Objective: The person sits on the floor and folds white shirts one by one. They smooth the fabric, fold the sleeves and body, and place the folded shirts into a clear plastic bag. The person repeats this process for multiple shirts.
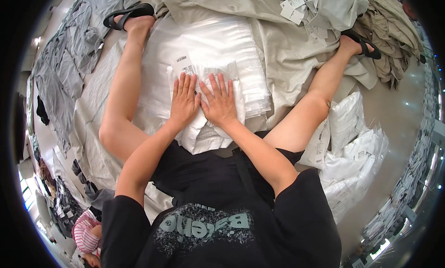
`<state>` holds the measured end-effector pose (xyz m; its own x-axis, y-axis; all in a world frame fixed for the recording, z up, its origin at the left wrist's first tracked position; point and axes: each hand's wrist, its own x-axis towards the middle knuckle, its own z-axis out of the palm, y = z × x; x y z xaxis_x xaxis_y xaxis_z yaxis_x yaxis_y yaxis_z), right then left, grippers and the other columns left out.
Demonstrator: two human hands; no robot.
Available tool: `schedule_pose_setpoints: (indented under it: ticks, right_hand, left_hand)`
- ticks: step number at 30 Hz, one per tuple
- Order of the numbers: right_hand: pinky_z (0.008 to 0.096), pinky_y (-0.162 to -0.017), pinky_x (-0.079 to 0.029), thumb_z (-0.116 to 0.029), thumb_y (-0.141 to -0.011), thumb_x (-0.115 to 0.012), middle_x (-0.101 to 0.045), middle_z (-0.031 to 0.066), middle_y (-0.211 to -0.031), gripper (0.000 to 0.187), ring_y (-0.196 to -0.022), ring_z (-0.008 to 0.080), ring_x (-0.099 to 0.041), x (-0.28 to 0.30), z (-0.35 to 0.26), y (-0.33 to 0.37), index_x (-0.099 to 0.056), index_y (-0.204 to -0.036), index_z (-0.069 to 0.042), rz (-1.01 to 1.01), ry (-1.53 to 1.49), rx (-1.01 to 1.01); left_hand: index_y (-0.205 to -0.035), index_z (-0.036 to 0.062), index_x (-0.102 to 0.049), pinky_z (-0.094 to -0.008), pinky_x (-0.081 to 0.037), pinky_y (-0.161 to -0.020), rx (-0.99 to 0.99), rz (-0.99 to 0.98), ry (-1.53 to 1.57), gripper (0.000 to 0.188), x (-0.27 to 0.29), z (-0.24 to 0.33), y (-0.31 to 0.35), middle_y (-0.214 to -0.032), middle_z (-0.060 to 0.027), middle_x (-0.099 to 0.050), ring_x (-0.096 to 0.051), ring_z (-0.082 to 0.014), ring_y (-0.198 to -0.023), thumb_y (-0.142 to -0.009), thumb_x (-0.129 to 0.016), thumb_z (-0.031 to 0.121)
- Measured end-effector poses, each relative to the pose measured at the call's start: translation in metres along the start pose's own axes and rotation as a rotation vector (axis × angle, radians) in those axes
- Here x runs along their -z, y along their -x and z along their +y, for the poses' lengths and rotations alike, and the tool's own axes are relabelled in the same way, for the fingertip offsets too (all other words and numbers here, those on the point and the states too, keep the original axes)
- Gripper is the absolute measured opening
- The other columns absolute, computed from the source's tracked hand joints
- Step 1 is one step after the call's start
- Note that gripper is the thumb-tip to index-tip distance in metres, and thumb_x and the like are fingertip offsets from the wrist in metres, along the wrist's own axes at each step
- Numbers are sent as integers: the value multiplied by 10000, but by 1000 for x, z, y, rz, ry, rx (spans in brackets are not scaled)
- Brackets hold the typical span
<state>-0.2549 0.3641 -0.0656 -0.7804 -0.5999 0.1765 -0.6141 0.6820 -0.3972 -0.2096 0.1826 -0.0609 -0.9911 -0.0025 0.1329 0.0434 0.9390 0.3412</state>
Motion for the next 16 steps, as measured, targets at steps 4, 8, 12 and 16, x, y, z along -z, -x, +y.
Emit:
schedule_pose_setpoints:
  ticks: [4,8,12,16]
  right_hand:
    - [611,-1310,-196,-357,-1029,-650,-315,193,-1737,670,-1628,408,-246,18,5,-5,-457,-1649,-196,71,-122,-21]
    - [513,-1179,-438,-310,-952,-783,-442,271,-1611,790,-1450,438,-492,61,21,9,-442,-1601,-16,84,-251,-401]
    - [460,-1059,-553,-346,-875,-887,-660,272,-1408,904,-1247,393,-685,66,39,10,-449,-1561,47,-140,-446,-727]
    - [424,-1065,-555,-369,-867,-901,-698,270,-1397,928,-1254,332,-719,67,61,1,-463,-1583,27,-250,-974,-661]
  left_hand:
    - [-1606,4,-451,-539,-236,-1313,89,109,78,664,8,-9,4,-1613,-263,-485,-344,-410,-1585,-1033,-659,270]
    - [-1535,-60,-487,-485,-381,-1230,624,232,356,797,30,-4,20,-1557,-306,-514,-478,-402,-1477,-919,-841,301]
    - [-1460,-133,-504,-397,-563,-998,1223,-118,919,834,34,-19,34,-1407,-256,-651,-688,-285,-1208,-891,-890,338]
    - [-1458,-127,-518,-382,-573,-985,1075,-178,1124,828,48,-17,19,-1363,-270,-681,-712,-282,-1168,-890,-894,345]
